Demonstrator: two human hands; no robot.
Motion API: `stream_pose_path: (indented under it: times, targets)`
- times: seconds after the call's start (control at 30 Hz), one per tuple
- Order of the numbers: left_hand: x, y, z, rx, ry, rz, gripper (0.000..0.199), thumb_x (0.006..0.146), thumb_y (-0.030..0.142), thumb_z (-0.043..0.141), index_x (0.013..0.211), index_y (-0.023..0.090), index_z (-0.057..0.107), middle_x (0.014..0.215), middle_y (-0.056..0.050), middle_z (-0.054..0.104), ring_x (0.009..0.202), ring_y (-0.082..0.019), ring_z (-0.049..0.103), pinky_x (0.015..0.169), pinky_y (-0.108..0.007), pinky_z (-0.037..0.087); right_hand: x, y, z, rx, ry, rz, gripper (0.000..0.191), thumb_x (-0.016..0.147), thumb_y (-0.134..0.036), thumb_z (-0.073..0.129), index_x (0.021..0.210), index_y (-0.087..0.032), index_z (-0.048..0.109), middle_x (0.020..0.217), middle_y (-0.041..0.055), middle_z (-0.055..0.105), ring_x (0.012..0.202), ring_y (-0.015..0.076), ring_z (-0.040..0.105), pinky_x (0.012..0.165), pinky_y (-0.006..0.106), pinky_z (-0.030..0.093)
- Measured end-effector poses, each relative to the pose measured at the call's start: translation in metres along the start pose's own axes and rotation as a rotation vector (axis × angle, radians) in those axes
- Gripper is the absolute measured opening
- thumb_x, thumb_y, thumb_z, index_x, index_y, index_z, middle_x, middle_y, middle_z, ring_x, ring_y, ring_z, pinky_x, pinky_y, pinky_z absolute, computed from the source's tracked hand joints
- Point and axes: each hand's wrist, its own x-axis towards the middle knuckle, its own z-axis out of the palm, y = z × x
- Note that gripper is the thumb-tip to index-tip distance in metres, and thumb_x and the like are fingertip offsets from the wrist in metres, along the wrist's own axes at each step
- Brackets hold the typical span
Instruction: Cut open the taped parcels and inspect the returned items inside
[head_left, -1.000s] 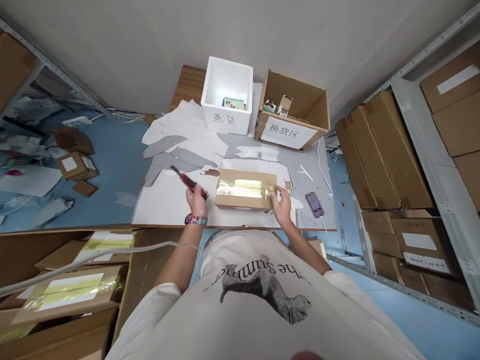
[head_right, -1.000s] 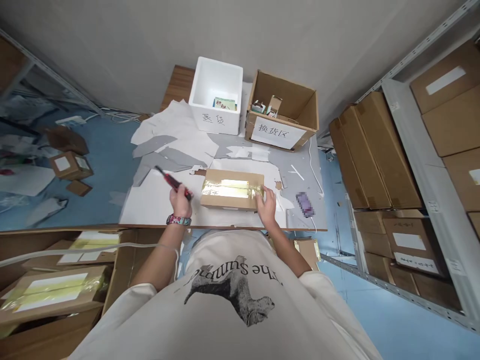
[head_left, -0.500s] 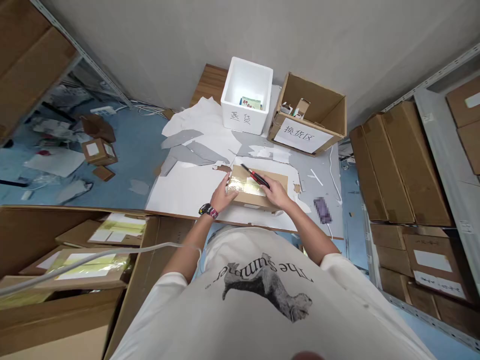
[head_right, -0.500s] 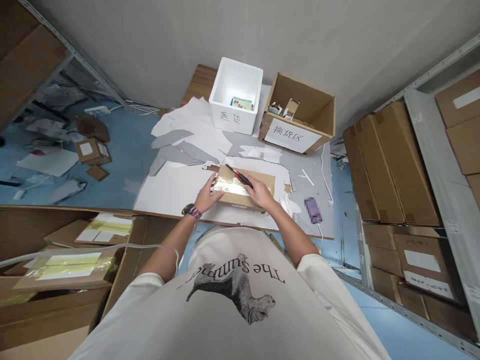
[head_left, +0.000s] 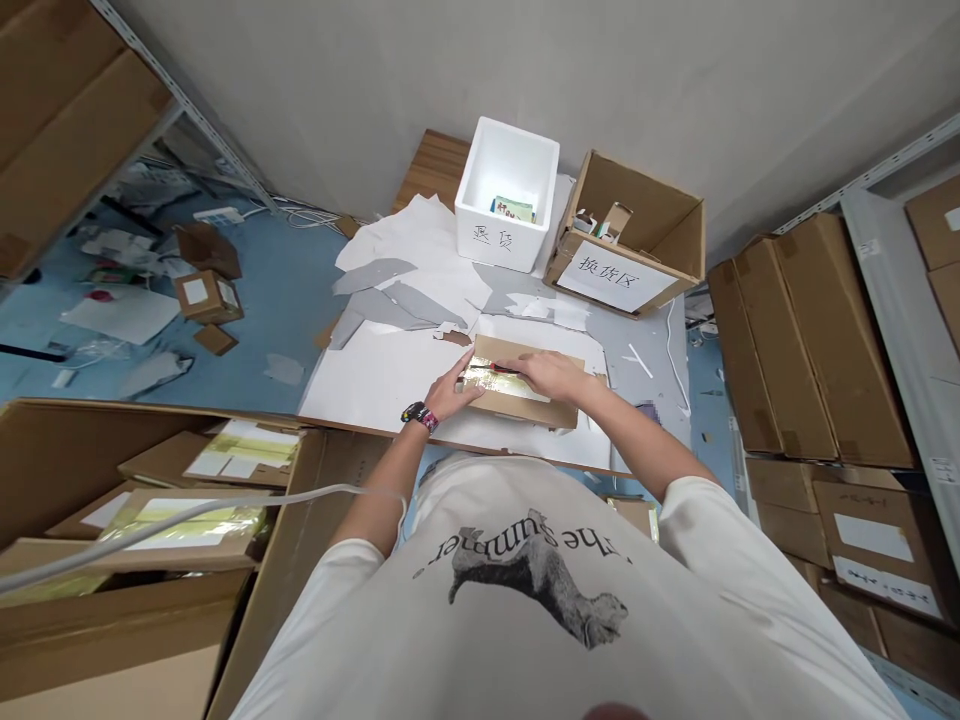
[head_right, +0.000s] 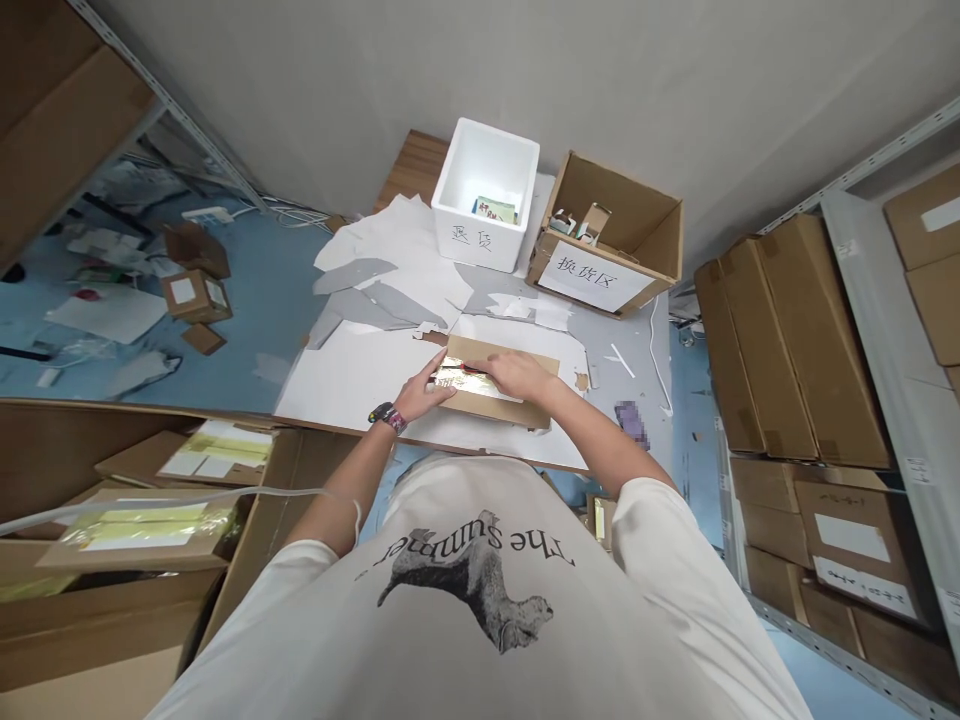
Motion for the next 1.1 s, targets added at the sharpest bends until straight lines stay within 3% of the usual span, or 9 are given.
stream_pose_path:
  times: [0.3, 0.47, 0.67, 0.87, 1.0, 1.1]
  targets:
    - [0.004, -0.004, -0.003, 0.03, 0.003, 0.015, 0.112, 0.092, 0.066, 0.083, 0.189, 0.036, 0.034, 0.162, -0.008, 0.074, 0.135, -0.033, 0.077, 0.114, -0.047, 0.062, -0.003, 0.001, 0.005, -0.002, -0.005, -0.01, 0.063, 0.122, -0.022, 0.04, 0.182, -0.036, 0.051, 0.135, 0.012, 0.083, 0.111, 0.029, 0.079, 0.092, 0.034, 0.051]
    - [0.013, -0.002, -0.012, 0.111, -0.023, 0.015, 0.118, 0.087, 0.07, 0.085, 0.188, 0.032, 0.037, 0.155, -0.012, 0.075, 0.117, -0.031, 0.08, 0.102, -0.043, 0.064, 0.007, -0.004, -0.003, 0.004, -0.03, -0.014, 0.067, 0.119, -0.017, 0.044, 0.184, -0.035, 0.048, 0.135, 0.0122, 0.083, 0.113, 0.0292, 0.08, 0.098, 0.035, 0.051]
    - [0.016, 0.01, -0.021, 0.286, -0.117, 0.013, 0.11, 0.092, 0.073, 0.078, 0.189, 0.037, 0.038, 0.139, -0.006, 0.082, 0.098, -0.028, 0.077, 0.096, -0.04, 0.059, 0.002, 0.0, -0.006, -0.044, -0.069, -0.033, 0.074, 0.117, -0.012, 0.045, 0.188, -0.032, 0.04, 0.133, 0.0142, 0.085, 0.115, 0.0307, 0.081, 0.095, 0.035, 0.051]
    - [0.016, 0.017, -0.024, 0.353, -0.123, -0.023, 0.115, 0.092, 0.073, 0.078, 0.191, 0.036, 0.033, 0.133, -0.006, 0.083, 0.096, -0.027, 0.079, 0.092, -0.037, 0.058, -0.015, 0.019, 0.02, -0.071, -0.128, 0.008, 0.075, 0.114, -0.011, 0.047, 0.186, -0.03, 0.043, 0.133, 0.017, 0.084, 0.117, 0.0316, 0.082, 0.098, 0.036, 0.052]
    - [0.015, 0.021, -0.025, 0.431, -0.136, -0.067, 0.113, 0.093, 0.073, 0.076, 0.191, 0.035, 0.032, 0.117, -0.006, 0.084, 0.098, -0.031, 0.081, 0.09, -0.038, 0.058, -0.021, 0.017, 0.02, -0.089, -0.13, 0.017, 0.078, 0.111, -0.009, 0.048, 0.187, -0.029, 0.042, 0.135, 0.0197, 0.083, 0.119, 0.0337, 0.082, 0.099, 0.039, 0.053]
    - [0.015, 0.02, -0.026, 0.476, -0.131, -0.097, 0.112, 0.093, 0.073, 0.075, 0.19, 0.036, 0.033, 0.11, -0.005, 0.085, 0.1, -0.034, 0.083, 0.092, -0.04, 0.06, -0.033, 0.022, 0.016, -0.119, -0.148, 0.044, 0.07, 0.112, -0.01, 0.048, 0.18, -0.026, 0.053, 0.131, 0.0213, 0.084, 0.118, 0.0348, 0.082, 0.095, 0.04, 0.055]
